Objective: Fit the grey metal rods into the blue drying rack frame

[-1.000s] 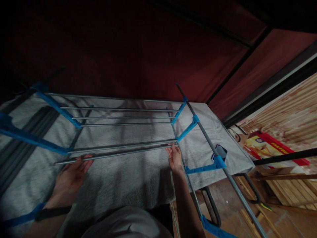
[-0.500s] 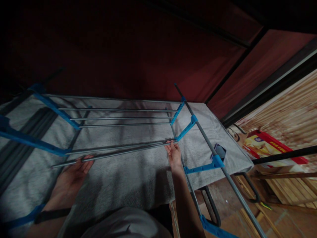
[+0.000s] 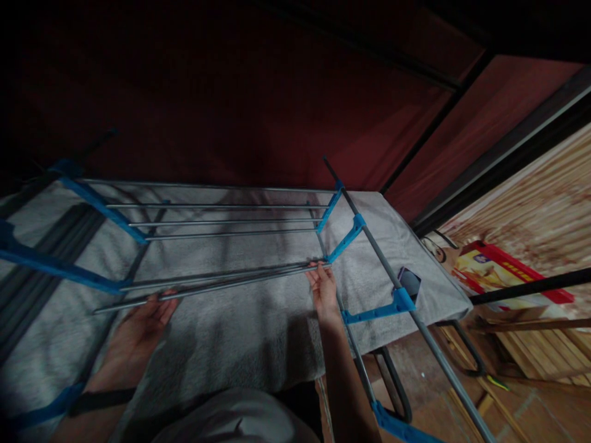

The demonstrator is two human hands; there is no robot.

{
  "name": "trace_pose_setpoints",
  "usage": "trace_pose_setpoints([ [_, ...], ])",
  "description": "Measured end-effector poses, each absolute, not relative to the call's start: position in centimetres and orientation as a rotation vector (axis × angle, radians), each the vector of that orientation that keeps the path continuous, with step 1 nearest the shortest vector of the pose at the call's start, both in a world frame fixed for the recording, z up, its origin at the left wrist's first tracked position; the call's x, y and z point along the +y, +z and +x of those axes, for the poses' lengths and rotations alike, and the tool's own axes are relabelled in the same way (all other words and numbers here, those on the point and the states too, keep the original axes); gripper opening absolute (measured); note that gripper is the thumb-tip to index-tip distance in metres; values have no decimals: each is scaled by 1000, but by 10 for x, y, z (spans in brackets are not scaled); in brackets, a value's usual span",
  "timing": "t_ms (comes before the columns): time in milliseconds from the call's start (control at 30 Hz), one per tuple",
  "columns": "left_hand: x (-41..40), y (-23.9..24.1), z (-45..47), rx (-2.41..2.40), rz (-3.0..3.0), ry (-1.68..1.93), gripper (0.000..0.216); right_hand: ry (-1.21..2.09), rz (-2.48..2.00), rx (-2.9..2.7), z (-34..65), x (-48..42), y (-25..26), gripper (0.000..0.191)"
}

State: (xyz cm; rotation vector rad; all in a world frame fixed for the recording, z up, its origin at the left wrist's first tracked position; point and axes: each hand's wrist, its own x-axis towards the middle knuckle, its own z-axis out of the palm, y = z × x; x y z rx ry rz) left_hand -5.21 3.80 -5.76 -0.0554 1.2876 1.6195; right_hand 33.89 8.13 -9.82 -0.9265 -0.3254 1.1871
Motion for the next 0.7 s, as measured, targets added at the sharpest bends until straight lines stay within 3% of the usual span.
trace_pose_setpoints([
  [700,38,-51,-58,1204,15,1657,27,1198,-887,-272,346,89,-87,10],
])
